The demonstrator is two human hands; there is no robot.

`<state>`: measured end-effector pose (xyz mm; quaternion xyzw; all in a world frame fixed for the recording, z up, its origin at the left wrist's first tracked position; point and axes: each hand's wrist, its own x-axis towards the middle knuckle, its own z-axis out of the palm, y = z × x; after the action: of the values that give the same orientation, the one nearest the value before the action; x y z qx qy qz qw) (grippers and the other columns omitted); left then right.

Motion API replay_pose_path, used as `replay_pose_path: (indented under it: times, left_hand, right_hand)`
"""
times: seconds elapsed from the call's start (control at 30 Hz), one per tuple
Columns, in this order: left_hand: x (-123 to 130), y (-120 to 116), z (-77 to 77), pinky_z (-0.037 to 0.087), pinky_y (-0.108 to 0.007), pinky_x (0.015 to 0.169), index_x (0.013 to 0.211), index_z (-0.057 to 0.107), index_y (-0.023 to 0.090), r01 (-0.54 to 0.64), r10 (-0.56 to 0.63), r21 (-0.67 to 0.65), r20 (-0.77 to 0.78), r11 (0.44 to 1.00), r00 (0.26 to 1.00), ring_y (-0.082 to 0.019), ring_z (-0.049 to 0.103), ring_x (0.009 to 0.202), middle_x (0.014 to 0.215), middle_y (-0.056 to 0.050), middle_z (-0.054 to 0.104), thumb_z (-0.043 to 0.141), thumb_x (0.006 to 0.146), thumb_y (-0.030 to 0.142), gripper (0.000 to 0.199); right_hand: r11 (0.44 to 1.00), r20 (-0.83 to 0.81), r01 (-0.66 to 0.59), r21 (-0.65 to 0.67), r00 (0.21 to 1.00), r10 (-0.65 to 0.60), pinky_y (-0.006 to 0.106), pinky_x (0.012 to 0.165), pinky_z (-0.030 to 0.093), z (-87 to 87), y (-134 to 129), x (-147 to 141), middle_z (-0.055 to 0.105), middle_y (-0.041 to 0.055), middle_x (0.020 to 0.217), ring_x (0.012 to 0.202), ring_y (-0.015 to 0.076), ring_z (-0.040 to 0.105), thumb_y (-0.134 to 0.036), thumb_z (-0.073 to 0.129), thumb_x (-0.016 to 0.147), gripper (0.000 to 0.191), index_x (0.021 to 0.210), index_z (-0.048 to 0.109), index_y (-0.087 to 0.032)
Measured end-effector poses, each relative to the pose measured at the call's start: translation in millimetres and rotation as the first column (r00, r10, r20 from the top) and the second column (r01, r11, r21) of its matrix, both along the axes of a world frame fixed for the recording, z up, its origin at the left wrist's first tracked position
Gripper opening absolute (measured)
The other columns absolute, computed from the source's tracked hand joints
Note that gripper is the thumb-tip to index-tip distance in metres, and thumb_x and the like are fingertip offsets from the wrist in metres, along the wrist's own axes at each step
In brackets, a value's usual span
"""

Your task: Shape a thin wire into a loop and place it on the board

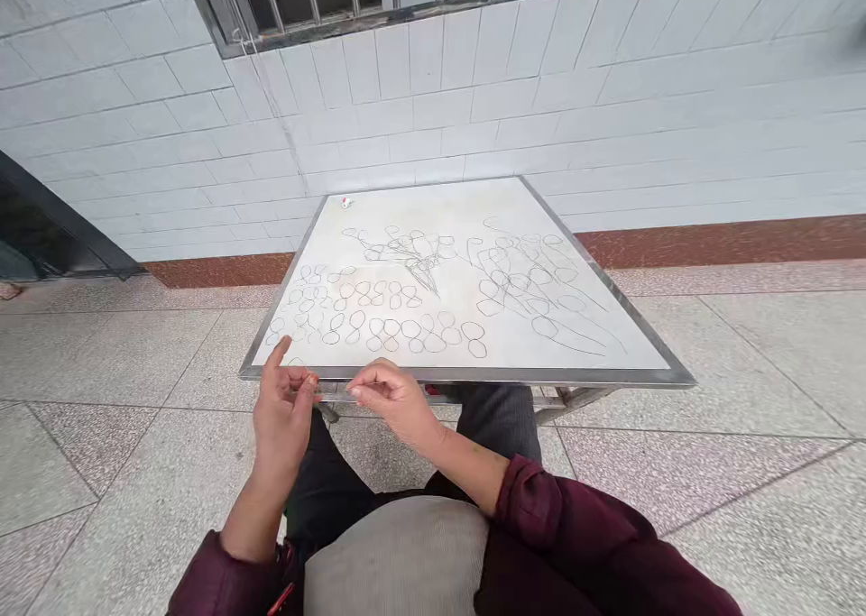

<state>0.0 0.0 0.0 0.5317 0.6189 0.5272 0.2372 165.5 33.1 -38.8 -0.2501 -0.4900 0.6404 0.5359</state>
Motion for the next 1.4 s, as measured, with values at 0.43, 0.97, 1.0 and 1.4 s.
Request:
replay_pose_path:
  times: [0.43,0.97,1.0,1.4]
  left_hand:
    - [10,-7,4.0,0.051,-0.031,0.071,0.146,0.029,0.024,-0.005,0.0,-0.021,-0.228,1.0,0.974,-0.014,0.062,0.071,0.087,-0.001,0.064,0.054,0.089,0.025,0.063]
    - [12,-14,5.7,0.052,-0.03,0.074,0.151,0.013,0.024,0.191,-0.169,-0.008,-0.504,0.982,0.847,-0.014,0.061,0.073,0.083,0.001,0.063,0.047,0.09,0.014,0.07]
    - [11,-14,5.1,0.052,-0.03,0.074,0.151,0.013,0.025,0.2,-0.175,-0.007,-0.516,0.98,0.839,-0.014,0.061,0.073,0.084,0.001,0.063,0.047,0.091,0.015,0.07]
    - [12,-14,2.3,0.051,-0.032,0.079,0.15,0.019,0.024,0.268,-0.217,-0.014,-0.626,0.963,0.749,-0.016,0.059,0.083,0.09,-0.001,0.065,0.043,0.092,0.011,0.065]
  right_hand:
    - [0.994,0.242,-0.108,0.007,0.965,0.103,0.025,0.059,0.039,9.8,-7,-6,0.053,-0.0012,0.076,0.059,0.0094,0.044,-0.042,0.045,0.097,0.03,0.112,0.064,-0.025]
    - [0.832,0.558,-0.129,0.539,0.795,-0.238,0.033,0.077,0.047,5.4,8,12,0.068,0.0045,0.089,0.085,0.0182,0.059,-0.021,0.047,0.096,0.022,0.102,0.067,-0.024]
    - [0.832,0.58,-0.145,0.535,0.779,-0.237,0.033,0.077,0.048,5.0,9,13,0.069,0.0046,0.09,0.086,0.0184,0.059,-0.02,0.047,0.096,0.022,0.102,0.068,-0.024]
    - [0.851,0.679,-0.162,0.5,0.684,-0.268,0.029,0.075,0.048,-2.1,10,13,0.064,0.0032,0.085,0.082,0.0169,0.059,-0.016,0.049,0.095,0.023,0.103,0.069,-0.025]
